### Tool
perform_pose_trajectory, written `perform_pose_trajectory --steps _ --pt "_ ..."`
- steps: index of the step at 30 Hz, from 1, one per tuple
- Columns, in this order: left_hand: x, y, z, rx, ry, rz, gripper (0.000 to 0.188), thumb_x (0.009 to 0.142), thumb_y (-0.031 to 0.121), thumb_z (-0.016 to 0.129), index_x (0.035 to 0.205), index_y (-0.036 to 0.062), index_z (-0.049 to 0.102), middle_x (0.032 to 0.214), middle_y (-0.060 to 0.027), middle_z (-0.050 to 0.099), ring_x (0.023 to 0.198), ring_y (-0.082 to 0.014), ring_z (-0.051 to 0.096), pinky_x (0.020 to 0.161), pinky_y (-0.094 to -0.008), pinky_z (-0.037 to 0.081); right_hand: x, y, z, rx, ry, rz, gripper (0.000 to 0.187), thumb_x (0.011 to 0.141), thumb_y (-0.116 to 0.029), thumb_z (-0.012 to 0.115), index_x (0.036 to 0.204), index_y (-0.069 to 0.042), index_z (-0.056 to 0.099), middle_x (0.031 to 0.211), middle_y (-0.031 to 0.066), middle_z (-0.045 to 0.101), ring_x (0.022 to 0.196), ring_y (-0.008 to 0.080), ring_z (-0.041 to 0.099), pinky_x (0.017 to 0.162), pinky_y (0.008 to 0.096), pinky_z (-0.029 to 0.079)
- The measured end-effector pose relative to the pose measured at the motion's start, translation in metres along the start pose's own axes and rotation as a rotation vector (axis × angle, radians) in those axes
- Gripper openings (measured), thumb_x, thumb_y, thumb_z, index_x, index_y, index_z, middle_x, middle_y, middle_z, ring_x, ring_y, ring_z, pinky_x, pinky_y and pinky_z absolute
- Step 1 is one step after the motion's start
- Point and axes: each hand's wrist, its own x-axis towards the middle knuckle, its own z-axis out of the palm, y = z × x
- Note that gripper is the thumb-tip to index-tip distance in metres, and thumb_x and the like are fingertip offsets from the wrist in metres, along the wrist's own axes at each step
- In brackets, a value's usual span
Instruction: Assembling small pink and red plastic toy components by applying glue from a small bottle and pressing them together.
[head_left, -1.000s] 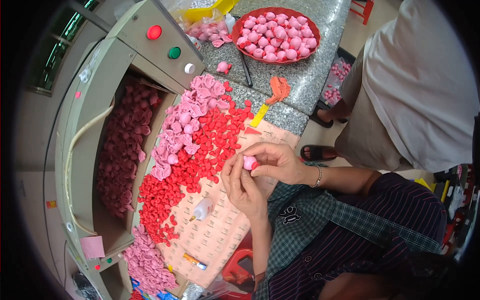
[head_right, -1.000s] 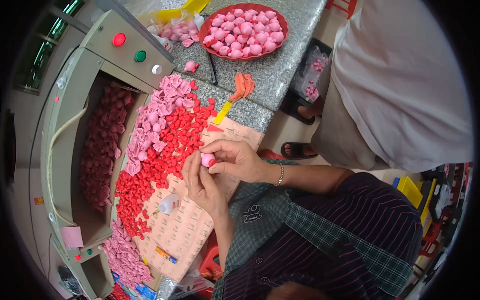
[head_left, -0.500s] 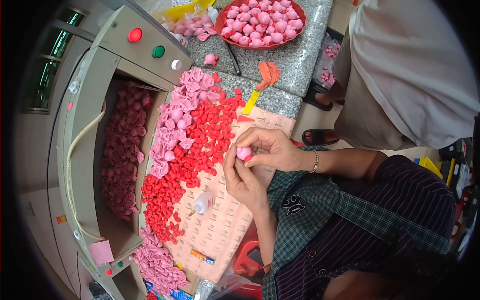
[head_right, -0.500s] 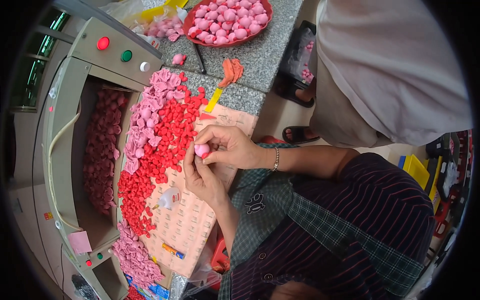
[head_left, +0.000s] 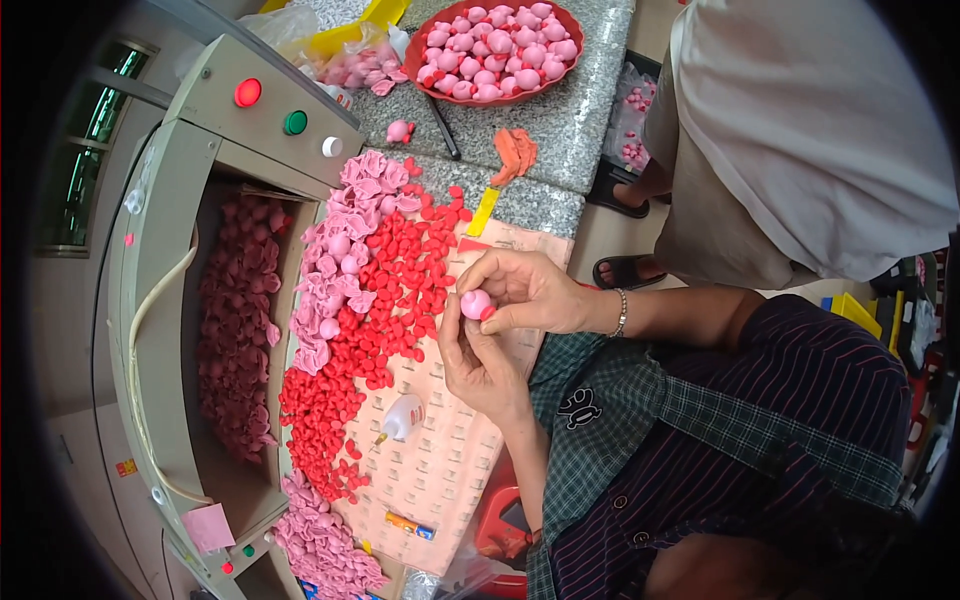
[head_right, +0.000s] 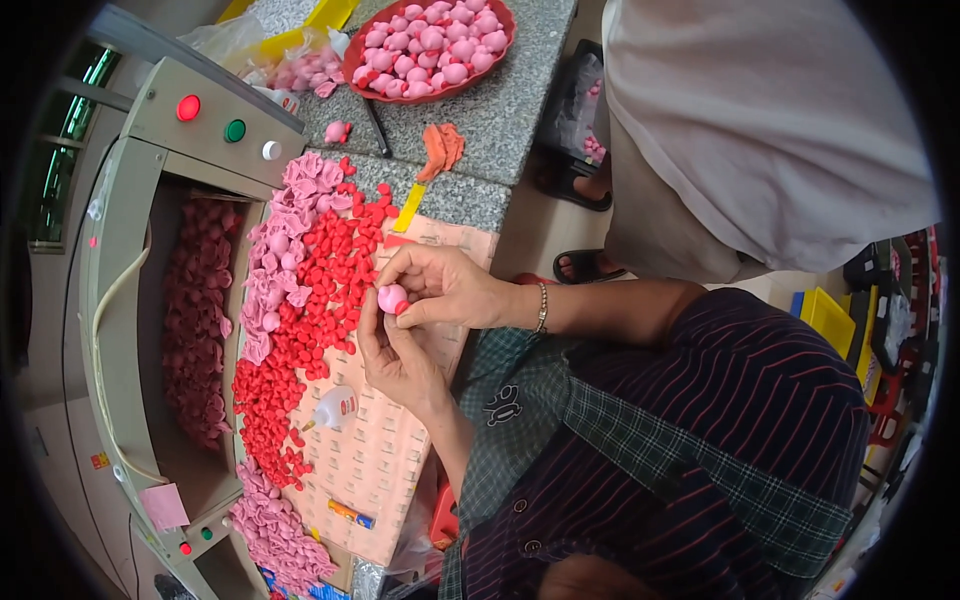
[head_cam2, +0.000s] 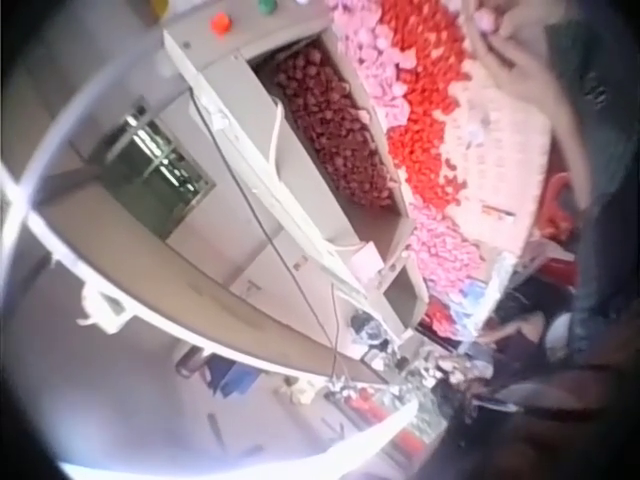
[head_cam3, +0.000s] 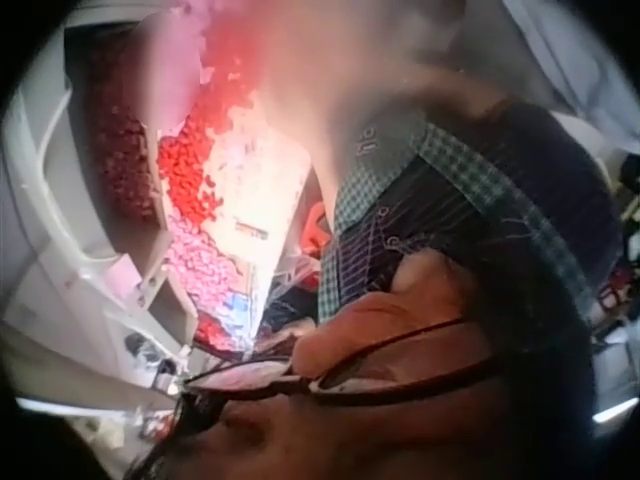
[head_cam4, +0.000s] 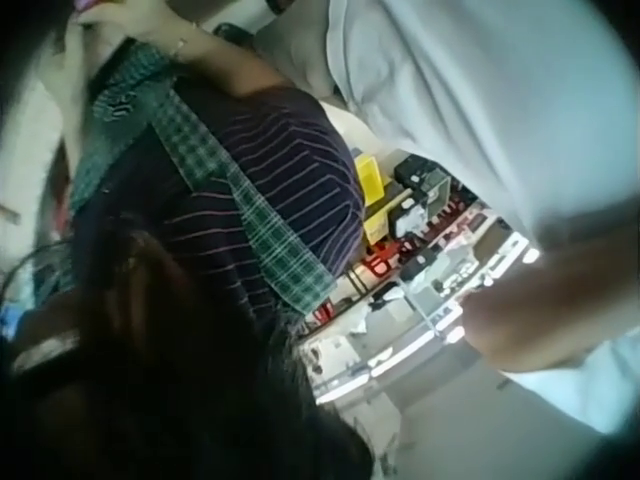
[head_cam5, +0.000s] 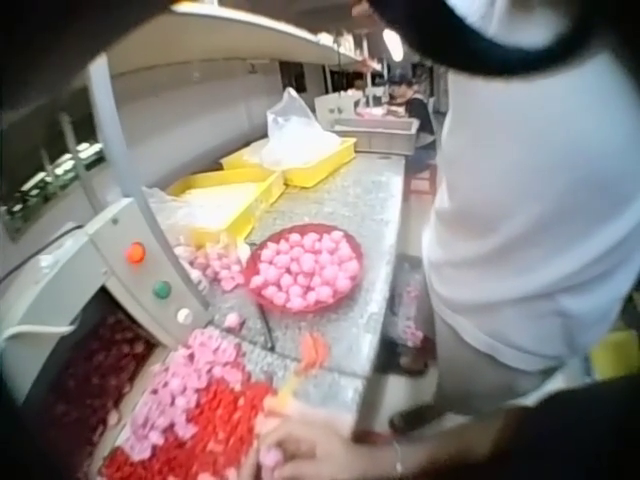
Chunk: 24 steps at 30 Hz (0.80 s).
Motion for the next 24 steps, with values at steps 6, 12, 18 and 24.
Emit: perform_pose_trajectory --steps 6,12,18,24 --pt "0.001 -0.001 0.001 0.006 0.009 0.034 0.031 0.100 -0.002 0.049 0.130 -0.0086 0.055 0.124 -0.0180 0.061 0.111 -0.0218 0.062 0.095 -0.0314 0.051 -0.001 -0.003 0.001 -0.014 -0.008 0.004 0.039 0.084 0.009 0.071 0.118 -0.001 0.055 0.112 0.0052 0.058 0.107 0.0126 0.060 0.096 0.0295 0.050" --pt "0.002 0.002 -0.001 -0.005 -0.010 0.029 0.032 0.100 -0.001 0.050 0.130 -0.0088 0.055 0.123 -0.0176 0.062 0.112 -0.0217 0.062 0.096 -0.0315 0.050 0.002 -0.005 0.003 -0.009 -0.013 -0.010 0.038 0.084 0.008 0.071 0.118 0.000 0.055 0.114 0.0060 0.059 0.107 0.0130 0.060 0.097 0.0298 0.050" --pt "0.002 0.000 -0.001 0.071 0.022 0.026 0.031 0.099 0.003 0.055 0.129 -0.0042 0.059 0.119 -0.0161 0.065 0.102 -0.0177 0.065 0.087 -0.0288 0.053 0.000 -0.007 0.002 -0.086 0.018 0.056 0.043 0.086 0.007 0.069 0.125 0.004 0.053 0.121 0.0104 0.059 0.114 0.0179 0.060 0.099 0.0327 0.051" --pt "-0.003 -0.004 -0.004 0.045 0.033 0.020 0.032 0.098 0.003 0.057 0.129 -0.0023 0.060 0.113 -0.0149 0.067 0.096 -0.0156 0.066 0.082 -0.0283 0.054 -0.004 -0.012 0.008 -0.133 0.050 0.121 0.044 0.091 0.004 0.062 0.133 0.006 0.051 0.124 0.0114 0.060 0.113 0.0182 0.061 0.099 0.0328 0.051"
